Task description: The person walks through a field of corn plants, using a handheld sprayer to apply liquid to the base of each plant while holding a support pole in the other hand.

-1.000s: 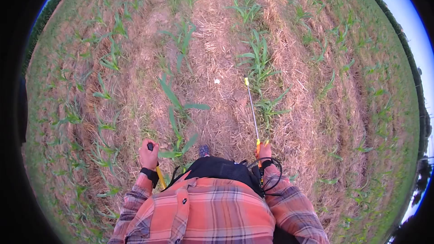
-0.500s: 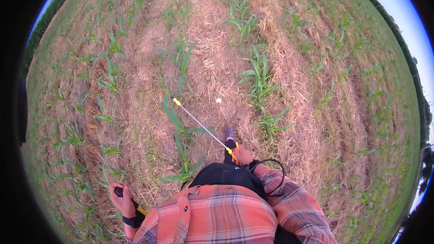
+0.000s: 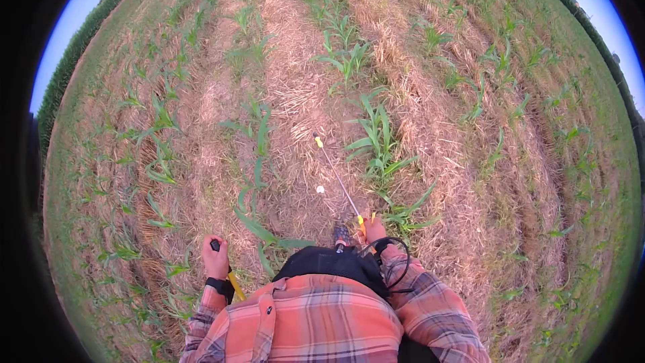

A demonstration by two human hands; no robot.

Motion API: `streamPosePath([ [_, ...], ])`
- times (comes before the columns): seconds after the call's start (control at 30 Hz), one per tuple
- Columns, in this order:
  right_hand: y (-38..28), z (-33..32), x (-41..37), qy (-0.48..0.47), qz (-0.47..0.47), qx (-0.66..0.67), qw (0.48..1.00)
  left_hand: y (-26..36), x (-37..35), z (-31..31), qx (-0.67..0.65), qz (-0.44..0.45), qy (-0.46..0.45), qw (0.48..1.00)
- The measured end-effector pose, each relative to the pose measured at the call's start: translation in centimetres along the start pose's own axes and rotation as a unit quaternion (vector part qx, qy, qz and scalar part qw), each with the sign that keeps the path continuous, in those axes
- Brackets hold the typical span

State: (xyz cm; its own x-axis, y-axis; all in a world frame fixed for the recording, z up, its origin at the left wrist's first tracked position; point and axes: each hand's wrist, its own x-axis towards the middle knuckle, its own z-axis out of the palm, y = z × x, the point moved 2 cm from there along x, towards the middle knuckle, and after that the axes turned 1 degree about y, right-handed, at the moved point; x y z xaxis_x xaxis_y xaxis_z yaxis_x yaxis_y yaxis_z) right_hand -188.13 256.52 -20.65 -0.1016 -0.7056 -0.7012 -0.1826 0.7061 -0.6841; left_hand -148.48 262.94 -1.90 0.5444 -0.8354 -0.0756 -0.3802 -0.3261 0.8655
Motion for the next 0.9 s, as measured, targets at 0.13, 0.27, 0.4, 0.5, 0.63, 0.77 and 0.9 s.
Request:
streamPosePath([
  [0.13,-0.8,-4.0,4.0,0.069,0.033,0.083,0.994,2.5,2.7,2.9,0.067,0.022,-0.001,0.998],
  [0.27,-2.2,-7.0,6.2,0.127,0.021,0.112,0.985,3.9,4.2,3.2,-0.021,-0.007,-0.012,1.000],
  [0.4,-3.1,-8.6,7.8,0.128,0.016,0.184,0.974,4.8,6.1,2.4,0.006,0.000,-0.017,1.000],
  [0.5,-4.5,-9.3,8.6,0.165,0.023,0.193,0.967,4.7,8.0,2.8,-0.002,-0.014,-0.005,1.000],
  [0.63,-6.4,-8.8,10.4,0.192,0.024,0.171,0.966,4.0,12.6,3.7,0.003,-0.004,0.016,1.000],
  [0.77,-10.2,-6.4,12.2,0.227,0.018,0.180,0.957,3.5,19.0,4.4,-0.001,0.006,-0.005,1.000],
  [0.9,-14.8,-2.7,14.6,0.212,0.058,0.154,0.963,4.3,24.3,4.3,-0.054,-0.021,-0.004,0.998],
])
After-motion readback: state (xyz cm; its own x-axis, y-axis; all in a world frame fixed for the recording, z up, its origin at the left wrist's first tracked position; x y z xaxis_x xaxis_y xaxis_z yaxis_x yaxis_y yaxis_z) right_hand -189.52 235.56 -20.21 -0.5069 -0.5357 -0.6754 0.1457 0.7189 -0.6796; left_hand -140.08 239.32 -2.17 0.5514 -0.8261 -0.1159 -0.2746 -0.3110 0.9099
